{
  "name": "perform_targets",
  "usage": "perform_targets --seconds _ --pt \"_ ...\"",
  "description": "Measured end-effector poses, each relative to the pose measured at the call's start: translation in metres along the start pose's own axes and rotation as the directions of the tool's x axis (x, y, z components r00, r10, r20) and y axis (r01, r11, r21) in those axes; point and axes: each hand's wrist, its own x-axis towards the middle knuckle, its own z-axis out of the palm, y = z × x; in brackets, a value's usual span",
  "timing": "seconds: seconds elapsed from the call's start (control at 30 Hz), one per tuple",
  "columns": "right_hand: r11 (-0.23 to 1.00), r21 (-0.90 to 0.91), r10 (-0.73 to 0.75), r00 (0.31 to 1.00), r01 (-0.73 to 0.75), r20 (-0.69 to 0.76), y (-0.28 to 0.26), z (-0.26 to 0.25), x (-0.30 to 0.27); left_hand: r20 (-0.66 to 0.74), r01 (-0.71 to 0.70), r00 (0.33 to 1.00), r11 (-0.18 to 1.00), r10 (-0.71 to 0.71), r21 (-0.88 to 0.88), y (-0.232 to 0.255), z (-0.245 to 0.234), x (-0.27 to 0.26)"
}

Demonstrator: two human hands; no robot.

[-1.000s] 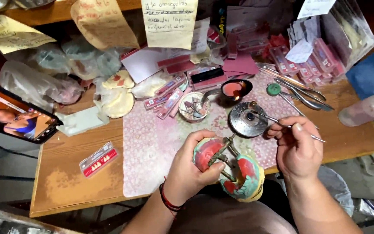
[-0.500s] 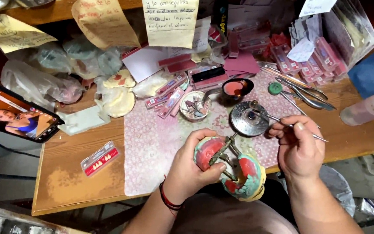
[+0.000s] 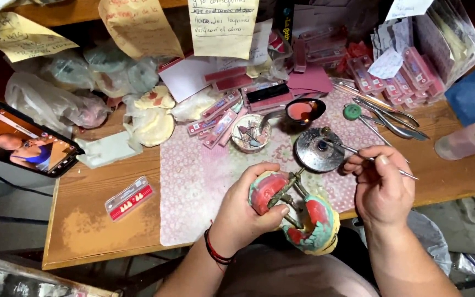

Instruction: Shaping the gum area on a dental mold using a carving tool and pink wax.

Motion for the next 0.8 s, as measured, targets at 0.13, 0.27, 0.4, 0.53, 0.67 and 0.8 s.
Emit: perform_targets --seconds 0.13,0.27,0.4,0.53,0.67,0.8 --pt "1.0 0.0 0.008 1.0 -0.008 -0.007 0.0006 -0.0008 -0.0002 0.001 0.003 1.0 0.999 -0.003 -0.035 0.0024 0.0001 -0.0009" --pt "1.0 0.006 0.0 1.0 0.0 0.001 0.0002 -0.0004 -0.0001 -0.002 -0.01 1.0 1.0 0.01 -0.012 0.0014 0.0001 -0.0008" --pt "1.0 -0.001 0.005 1.0 -0.005 -0.003 -0.0008 0.0005 -0.0007 -0.014 -0.04 0.999 0.999 0.04 -0.011 -0.0009 0.0018 -0.0009" --pt "1.0 -0.014 -0.002 1.0 0.002 -0.011 -0.0012 0.0011 -0.0011 -0.022 -0.041 0.999 0.999 0.041 -0.004 -0.0003 0.0019 -0.0011" --pt "1.0 -0.009 -0.004 1.0 0.004 -0.002 -0.0009 0.0001 -0.001 -0.01 -0.023 1.0 1.0 0.023 0.003 -0.0001 0.0011 -0.001" --pt "1.0 -0.013 -0.001 1.0 0.001 -0.006 -0.0007 -0.0004 -0.0008 -0.002 -0.014 1.0 1.0 0.014 -0.002 -0.0006 0.0008 -0.0006"
